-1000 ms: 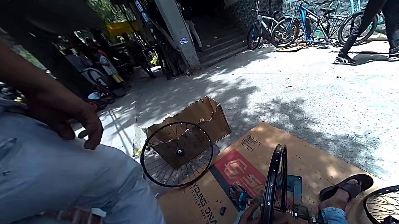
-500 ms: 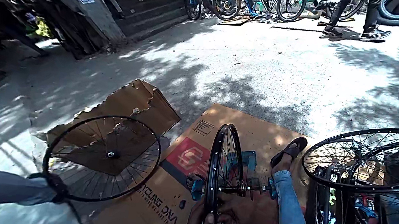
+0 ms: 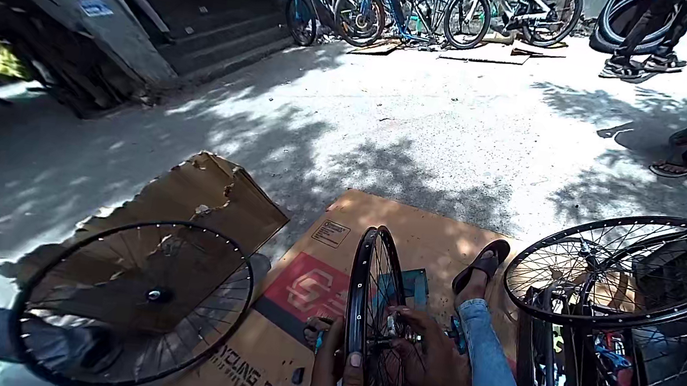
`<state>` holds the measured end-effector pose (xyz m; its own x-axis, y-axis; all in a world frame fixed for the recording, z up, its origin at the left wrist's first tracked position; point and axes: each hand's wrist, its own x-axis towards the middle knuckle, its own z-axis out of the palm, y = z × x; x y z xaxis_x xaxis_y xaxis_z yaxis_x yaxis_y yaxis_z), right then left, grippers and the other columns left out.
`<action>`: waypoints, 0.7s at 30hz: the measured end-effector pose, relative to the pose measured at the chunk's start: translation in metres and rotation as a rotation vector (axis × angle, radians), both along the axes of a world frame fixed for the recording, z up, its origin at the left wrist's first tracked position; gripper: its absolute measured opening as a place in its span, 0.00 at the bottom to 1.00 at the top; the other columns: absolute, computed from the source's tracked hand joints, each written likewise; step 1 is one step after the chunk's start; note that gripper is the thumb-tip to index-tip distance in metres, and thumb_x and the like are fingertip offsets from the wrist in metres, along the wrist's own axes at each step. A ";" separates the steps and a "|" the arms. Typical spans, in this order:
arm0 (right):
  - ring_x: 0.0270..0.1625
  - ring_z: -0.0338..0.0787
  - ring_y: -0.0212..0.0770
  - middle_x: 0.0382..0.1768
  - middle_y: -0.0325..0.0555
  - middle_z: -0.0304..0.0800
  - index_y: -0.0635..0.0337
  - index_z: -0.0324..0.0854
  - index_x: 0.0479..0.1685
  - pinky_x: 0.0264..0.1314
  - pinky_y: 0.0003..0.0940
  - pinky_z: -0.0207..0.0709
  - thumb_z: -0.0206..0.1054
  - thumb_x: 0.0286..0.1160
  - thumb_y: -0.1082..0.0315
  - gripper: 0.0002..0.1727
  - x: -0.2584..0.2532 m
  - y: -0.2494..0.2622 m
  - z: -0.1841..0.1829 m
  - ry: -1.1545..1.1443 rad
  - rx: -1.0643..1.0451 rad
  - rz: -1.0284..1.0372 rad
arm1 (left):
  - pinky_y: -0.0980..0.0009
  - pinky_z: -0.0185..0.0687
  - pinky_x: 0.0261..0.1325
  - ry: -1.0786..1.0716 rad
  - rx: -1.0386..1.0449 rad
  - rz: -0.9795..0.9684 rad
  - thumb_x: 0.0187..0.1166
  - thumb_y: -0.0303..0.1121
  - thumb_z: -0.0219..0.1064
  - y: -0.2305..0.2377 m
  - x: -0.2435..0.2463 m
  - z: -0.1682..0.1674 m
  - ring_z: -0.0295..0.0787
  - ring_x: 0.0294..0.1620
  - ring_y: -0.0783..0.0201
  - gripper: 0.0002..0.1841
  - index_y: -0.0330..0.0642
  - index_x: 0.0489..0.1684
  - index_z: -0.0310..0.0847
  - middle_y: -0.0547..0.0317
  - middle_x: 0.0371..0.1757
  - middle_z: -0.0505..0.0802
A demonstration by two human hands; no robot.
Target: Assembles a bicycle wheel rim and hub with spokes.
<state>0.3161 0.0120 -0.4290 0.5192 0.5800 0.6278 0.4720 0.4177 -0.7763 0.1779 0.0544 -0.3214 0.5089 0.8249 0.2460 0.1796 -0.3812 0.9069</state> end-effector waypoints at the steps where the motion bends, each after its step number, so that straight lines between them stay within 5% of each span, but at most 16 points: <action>1: 0.67 0.90 0.42 0.65 0.53 0.90 0.64 0.77 0.73 0.73 0.42 0.85 0.60 0.88 0.50 0.28 -0.005 0.003 0.000 0.018 -0.050 -0.003 | 0.65 0.84 0.67 0.008 0.011 -0.006 0.87 0.29 0.48 -0.001 -0.001 -0.002 0.86 0.63 0.59 0.28 0.19 0.83 0.57 0.33 0.73 0.79; 4: 0.61 0.92 0.35 0.61 0.46 0.93 0.57 0.83 0.73 0.69 0.37 0.85 0.54 0.91 0.48 0.27 -0.020 0.011 -0.012 0.050 -0.138 0.035 | 0.65 0.87 0.63 0.041 0.032 0.044 0.87 0.29 0.51 0.000 -0.005 -0.004 0.89 0.59 0.60 0.25 0.19 0.79 0.64 0.37 0.66 0.85; 7: 0.68 0.89 0.36 0.68 0.49 0.89 0.63 0.82 0.73 0.76 0.38 0.81 0.52 0.93 0.57 0.24 -0.029 0.022 -0.028 0.237 -0.096 0.173 | 0.66 0.91 0.52 0.076 0.030 0.114 0.88 0.32 0.53 0.009 -0.007 -0.003 0.91 0.50 0.62 0.24 0.26 0.78 0.68 0.44 0.60 0.88; 12: 0.58 0.93 0.33 0.61 0.45 0.94 0.65 0.84 0.70 0.66 0.34 0.87 0.55 0.92 0.57 0.23 -0.029 0.022 -0.023 0.391 0.022 0.260 | 0.67 0.83 0.66 0.070 0.049 0.066 0.88 0.32 0.52 0.001 -0.004 -0.005 0.84 0.66 0.58 0.25 0.25 0.80 0.68 0.34 0.74 0.79; 17: 0.47 0.93 0.25 0.51 0.33 0.95 0.47 0.87 0.63 0.52 0.26 0.90 0.52 0.92 0.53 0.20 -0.021 0.025 0.023 0.352 0.128 0.343 | 0.59 0.75 0.77 0.005 0.048 0.051 0.86 0.31 0.55 -0.011 -0.009 -0.007 0.74 0.79 0.48 0.28 0.20 0.81 0.64 0.26 0.81 0.71; 19: 0.43 0.92 0.25 0.48 0.34 0.92 0.50 0.83 0.63 0.46 0.24 0.89 0.52 0.92 0.52 0.18 -0.024 0.026 0.023 0.363 0.146 0.345 | 0.57 0.72 0.79 -0.018 0.017 0.044 0.84 0.29 0.57 -0.011 -0.011 -0.007 0.70 0.82 0.47 0.29 0.20 0.82 0.62 0.26 0.82 0.69; 21: 0.44 0.93 0.28 0.48 0.35 0.93 0.51 0.74 0.64 0.48 0.28 0.90 0.62 0.87 0.57 0.15 -0.028 0.022 0.021 0.428 0.161 0.360 | 0.59 0.73 0.80 -0.008 0.030 0.056 0.84 0.30 0.58 -0.015 -0.010 -0.007 0.75 0.79 0.48 0.26 0.20 0.77 0.70 0.27 0.77 0.76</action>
<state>0.2879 0.0342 -0.4080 0.5340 0.6812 0.5008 -0.0632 0.6228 -0.7798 0.1682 0.0396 -0.3279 0.4603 0.8441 0.2750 0.1942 -0.3980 0.8966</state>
